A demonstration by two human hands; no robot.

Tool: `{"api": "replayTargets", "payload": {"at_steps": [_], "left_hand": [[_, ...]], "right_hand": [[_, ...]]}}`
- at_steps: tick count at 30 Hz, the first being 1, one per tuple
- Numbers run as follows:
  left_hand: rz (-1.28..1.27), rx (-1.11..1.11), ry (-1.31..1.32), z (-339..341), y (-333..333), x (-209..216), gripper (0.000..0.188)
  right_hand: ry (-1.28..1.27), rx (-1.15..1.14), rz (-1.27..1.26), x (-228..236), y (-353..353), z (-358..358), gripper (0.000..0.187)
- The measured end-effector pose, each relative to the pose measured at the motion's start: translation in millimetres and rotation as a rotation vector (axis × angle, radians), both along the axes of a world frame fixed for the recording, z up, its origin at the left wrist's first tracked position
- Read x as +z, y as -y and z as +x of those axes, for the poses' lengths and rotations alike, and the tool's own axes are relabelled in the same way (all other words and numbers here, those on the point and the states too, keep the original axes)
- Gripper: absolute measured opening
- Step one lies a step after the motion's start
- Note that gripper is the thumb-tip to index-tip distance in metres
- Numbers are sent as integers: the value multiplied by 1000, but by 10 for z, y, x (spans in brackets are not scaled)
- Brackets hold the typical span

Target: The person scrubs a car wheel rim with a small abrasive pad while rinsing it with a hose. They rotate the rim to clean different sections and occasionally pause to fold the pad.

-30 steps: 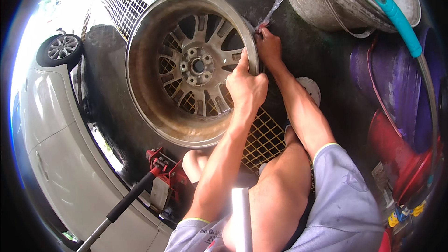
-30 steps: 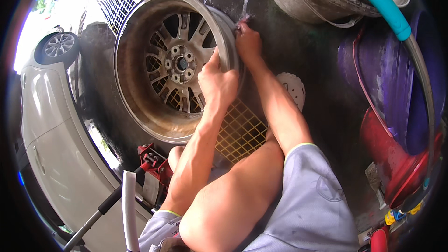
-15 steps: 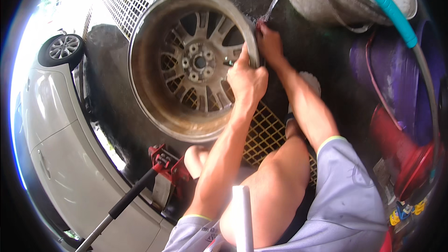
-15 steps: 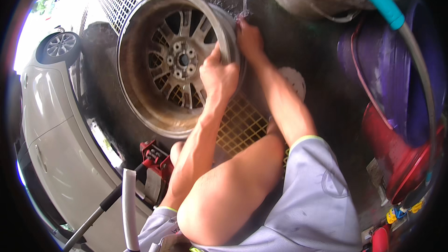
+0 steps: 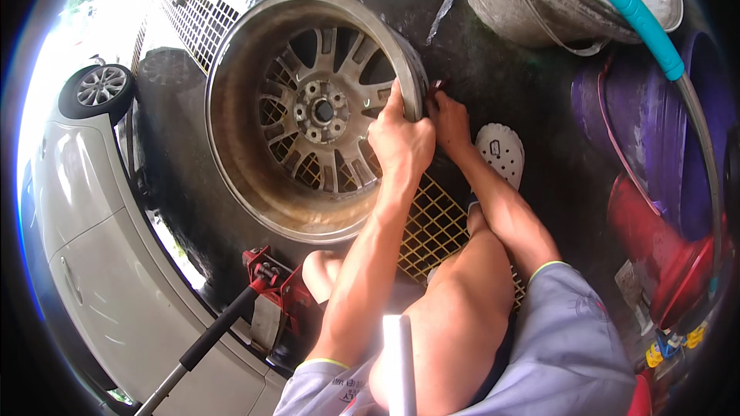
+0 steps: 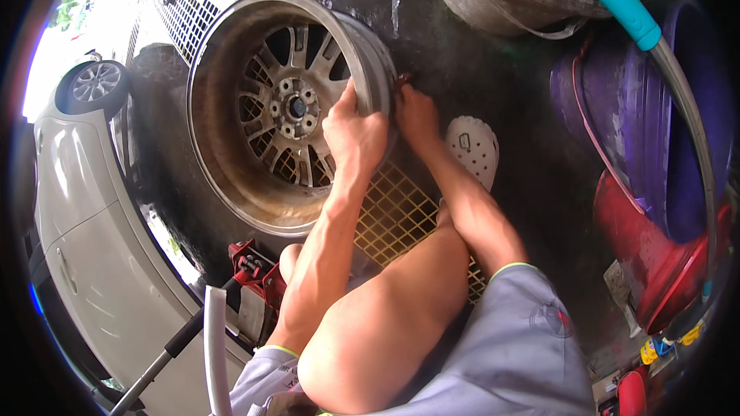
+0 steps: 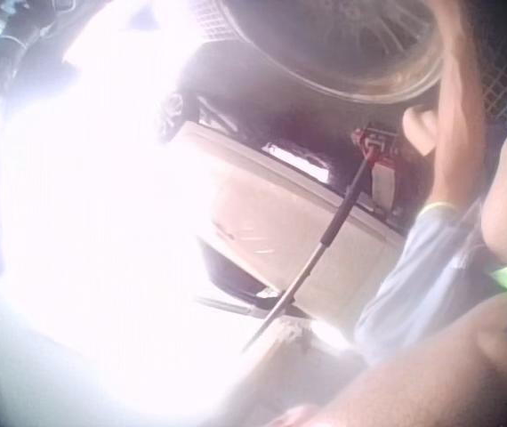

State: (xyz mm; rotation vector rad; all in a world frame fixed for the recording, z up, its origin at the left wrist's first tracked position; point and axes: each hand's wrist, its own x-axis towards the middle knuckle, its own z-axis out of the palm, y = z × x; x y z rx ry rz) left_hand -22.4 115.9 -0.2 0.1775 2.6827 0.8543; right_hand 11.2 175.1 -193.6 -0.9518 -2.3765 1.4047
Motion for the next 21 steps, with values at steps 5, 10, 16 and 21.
{"api": "replayTargets", "payload": {"at_steps": [5, 10, 16, 21], "left_hand": [[47, -35, 9, 70, -67, -50, 52], [33, -32, -34, 1, -12, -6, 69], [36, -14, 24, 70, -92, -21, 50], [21, -1, 6, 36, 44, -34, 70]], "right_hand": [[-70, -87, 21, 46, -490, -511, 24], [-161, -193, -74, -26, 26, -106, 25], [16, -138, -53, 7, -469, -661, 28], [-154, -166, -82, 89, 10, -150, 21]]}}
